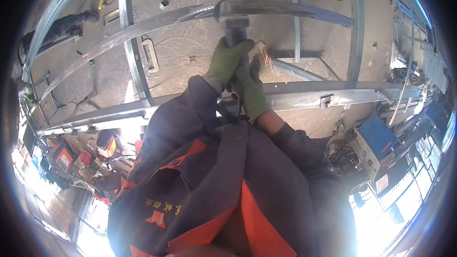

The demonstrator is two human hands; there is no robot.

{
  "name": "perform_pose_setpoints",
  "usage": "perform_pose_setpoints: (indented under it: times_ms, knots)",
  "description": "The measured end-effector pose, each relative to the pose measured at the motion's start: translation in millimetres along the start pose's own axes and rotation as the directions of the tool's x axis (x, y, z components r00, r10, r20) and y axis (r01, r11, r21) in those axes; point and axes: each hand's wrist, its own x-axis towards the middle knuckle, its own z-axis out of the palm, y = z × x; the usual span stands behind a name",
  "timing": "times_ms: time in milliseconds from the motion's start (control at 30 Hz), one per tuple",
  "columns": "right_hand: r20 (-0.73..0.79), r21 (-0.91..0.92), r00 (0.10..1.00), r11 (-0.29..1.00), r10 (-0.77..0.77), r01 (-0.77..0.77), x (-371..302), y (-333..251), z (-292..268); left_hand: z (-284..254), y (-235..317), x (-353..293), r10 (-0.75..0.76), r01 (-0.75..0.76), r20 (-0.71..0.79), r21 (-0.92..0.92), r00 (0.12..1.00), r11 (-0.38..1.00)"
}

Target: The person uses an angle grinder to smooth the edges of a metal frame. They hold the frame with one hand and move the grinder along the edges, producing sparks. The person repositions the frame and continues grinding different sections.

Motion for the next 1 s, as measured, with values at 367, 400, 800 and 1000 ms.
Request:
perform_pose_setpoints:
  times_ms: [367, 400, 800, 1000]
  knots:
    - [-0.017, 0.210, 0.998, 0.976, 0.066, -0.061, -1, -12, -10, 17, -13, 3, 0.013, -0.019, -0.068, -0.090, 0.998, 0.996]
    - [-0.138, 0.181, 0.987, 0.982, 0.078, -0.052, -6, -18, -24, 37, -13, 9, -0.048, 0.048, 0.004, 0.045, 0.999, 0.998]
    - [-0.043, 0.442, 0.998, 0.897, 0.048, -0.024, -19, -25, -110, 124, -27, 6, -0.062, 0.055, 0.070, 0.100, 0.996, 0.993]
    - [-0.250, 0.367, 0.966, 0.929, 0.058, 0.039, -31, -50, -138, 172, -37, 8, -0.096, 0.097, 0.192, 0.007, 0.977, 0.995]
